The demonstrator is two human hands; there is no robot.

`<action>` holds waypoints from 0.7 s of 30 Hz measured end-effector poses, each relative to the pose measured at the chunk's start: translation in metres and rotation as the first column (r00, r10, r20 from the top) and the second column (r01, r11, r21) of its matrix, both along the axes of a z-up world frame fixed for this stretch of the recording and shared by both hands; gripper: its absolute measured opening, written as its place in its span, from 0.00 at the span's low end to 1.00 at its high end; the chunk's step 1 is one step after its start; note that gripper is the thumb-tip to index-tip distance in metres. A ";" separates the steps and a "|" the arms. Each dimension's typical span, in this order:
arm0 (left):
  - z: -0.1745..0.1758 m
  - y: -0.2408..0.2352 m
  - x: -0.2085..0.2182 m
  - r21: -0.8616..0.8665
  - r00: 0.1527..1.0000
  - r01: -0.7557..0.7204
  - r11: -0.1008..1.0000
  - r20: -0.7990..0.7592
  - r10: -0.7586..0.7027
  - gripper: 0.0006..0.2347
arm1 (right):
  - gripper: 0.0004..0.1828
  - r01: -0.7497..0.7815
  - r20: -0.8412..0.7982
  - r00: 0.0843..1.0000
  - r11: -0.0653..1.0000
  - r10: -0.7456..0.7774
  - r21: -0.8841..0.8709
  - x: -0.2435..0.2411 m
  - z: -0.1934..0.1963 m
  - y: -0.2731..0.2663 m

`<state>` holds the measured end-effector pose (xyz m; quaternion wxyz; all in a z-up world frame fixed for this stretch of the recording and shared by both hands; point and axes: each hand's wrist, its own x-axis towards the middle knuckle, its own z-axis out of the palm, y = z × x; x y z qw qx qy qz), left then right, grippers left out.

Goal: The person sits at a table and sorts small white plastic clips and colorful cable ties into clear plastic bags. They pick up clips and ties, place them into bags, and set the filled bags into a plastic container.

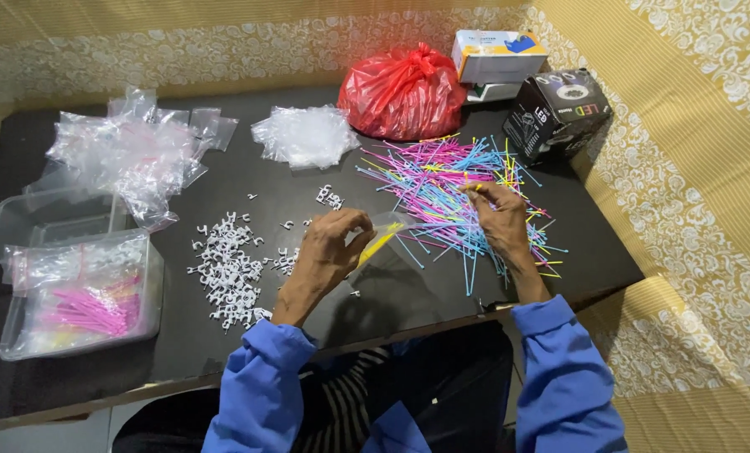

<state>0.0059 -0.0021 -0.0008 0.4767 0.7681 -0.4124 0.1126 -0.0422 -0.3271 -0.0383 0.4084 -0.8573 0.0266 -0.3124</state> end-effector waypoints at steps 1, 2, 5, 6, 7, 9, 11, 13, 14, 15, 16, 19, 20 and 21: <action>0.000 0.000 -0.001 0.002 1.000 -0.004 1.000 0.000 0.004 0.04 | 0.09 -0.004 0.000 1.000 1.000 0.004 0.002 0.000 -0.001 -0.001; 0.000 -0.001 -0.001 0.016 1.000 -0.016 1.000 0.012 0.016 0.04 | 0.06 0.002 0.005 1.000 1.000 -0.002 -0.008 0.000 -0.001 -0.003; 0.003 -0.001 -0.003 0.030 0.999 -0.023 0.999 0.030 0.022 0.03 | 0.04 0.021 0.041 0.999 0.998 -0.019 -0.056 -0.007 0.017 0.010; 0.005 -0.001 -0.004 0.028 0.999 -0.015 1.000 0.035 0.014 0.03 | 0.04 0.037 0.071 0.997 0.995 -0.030 -0.094 -0.011 0.027 0.017; 0.004 -0.001 -0.004 0.028 0.999 -0.014 1.000 0.035 0.013 0.03 | 0.04 0.038 0.071 0.997 0.995 -0.031 -0.094 -0.015 0.035 0.024; 0.003 -0.002 -0.003 0.018 1.000 -0.022 1.000 0.022 0.021 0.03 | 0.09 -0.044 0.069 0.996 0.997 0.048 -0.056 -0.022 0.053 0.036; 0.001 -0.001 0.000 0.012 1.000 -0.013 1.000 0.015 0.013 0.03 | 0.09 -0.094 0.027 0.995 0.993 0.095 -0.065 -0.032 0.075 0.050; 0.000 -0.001 -0.001 0.010 1.000 0.000 1.000 0.003 0.000 0.03 | 0.09 -0.140 -0.020 0.990 0.988 0.139 -0.067 -0.040 0.091 0.061; 0.001 -0.002 -0.001 0.016 1.000 -0.009 1.000 0.018 0.009 0.03 | 0.08 -0.233 -0.038 0.972 0.969 0.231 -0.085 -0.040 0.097 0.064; 0.002 -0.002 -0.002 0.022 0.999 -0.018 1.000 0.033 0.017 0.02 | 0.08 -0.324 -0.057 0.946 0.941 0.319 -0.101 -0.040 0.104 0.068; 0.004 -0.002 -0.003 0.021 0.999 -0.018 1.000 0.034 0.018 0.02 | 0.08 -0.324 -0.056 0.946 0.941 0.320 -0.101 -0.040 0.109 0.071; 0.006 -0.002 -0.004 0.008 1.000 0.012 1.000 0.026 -0.012 0.03 | 0.10 -0.469 -0.167 0.881 0.867 0.444 -0.168 -0.040 0.125 0.081; 0.004 -0.002 -0.004 0.014 1.000 0.015 1.000 0.022 -0.015 0.03 | 0.10 -0.463 -0.237 0.885 0.819 0.402 -0.339 -0.042 0.131 0.086; 0.003 -0.002 -0.004 0.020 1.000 0.018 1.000 0.018 -0.018 0.03 | 0.10 -0.455 -0.298 0.889 0.739 0.347 -0.497 -0.043 0.137 0.091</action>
